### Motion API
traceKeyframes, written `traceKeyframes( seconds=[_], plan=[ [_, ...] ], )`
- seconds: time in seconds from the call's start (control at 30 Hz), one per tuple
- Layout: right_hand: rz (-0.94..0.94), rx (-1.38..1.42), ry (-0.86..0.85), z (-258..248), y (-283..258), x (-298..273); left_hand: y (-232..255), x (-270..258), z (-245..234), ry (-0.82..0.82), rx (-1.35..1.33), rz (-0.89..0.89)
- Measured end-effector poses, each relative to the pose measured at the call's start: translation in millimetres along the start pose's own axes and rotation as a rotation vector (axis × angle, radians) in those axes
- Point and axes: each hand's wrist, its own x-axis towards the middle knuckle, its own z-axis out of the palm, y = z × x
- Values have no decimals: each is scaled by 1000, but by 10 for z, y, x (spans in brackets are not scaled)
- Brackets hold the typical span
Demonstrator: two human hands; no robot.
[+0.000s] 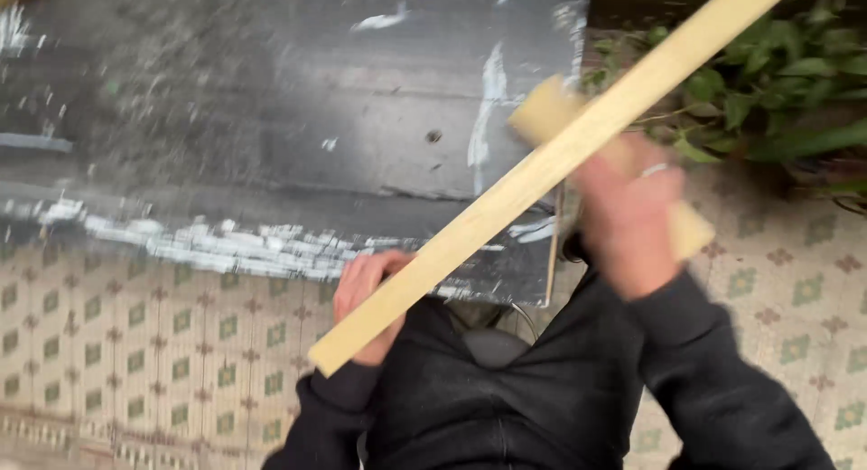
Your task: The recorder sands the surfaces and edges of a wooden picture frame using a sanding block.
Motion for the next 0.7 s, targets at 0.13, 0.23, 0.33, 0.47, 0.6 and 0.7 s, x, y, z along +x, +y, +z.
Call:
traceKeyframes(
  seconds=[0.13, 0.23, 0.33, 0.47, 0.6, 0.7],
  plan=[
    [-19, 112, -25, -159, 43, 88, -39, 24, 35, 83, 58, -31],
    [-18, 148, -62, -230, -16, 154, 47, -35, -52, 33, 10, -39],
    [-53, 23, 13, -234, -71, 68, -15, 48, 12, -3, 3, 13],
    [61, 101, -103, -211, 8, 135, -61, -44, -15, 41, 52, -27],
    [50, 74, -105, -204, -27, 37, -53, 41, -22, 4, 64, 87],
    [-109, -4, -86, -347, 69, 192, -17, 64, -110, 10, 74, 15]
  ],
)
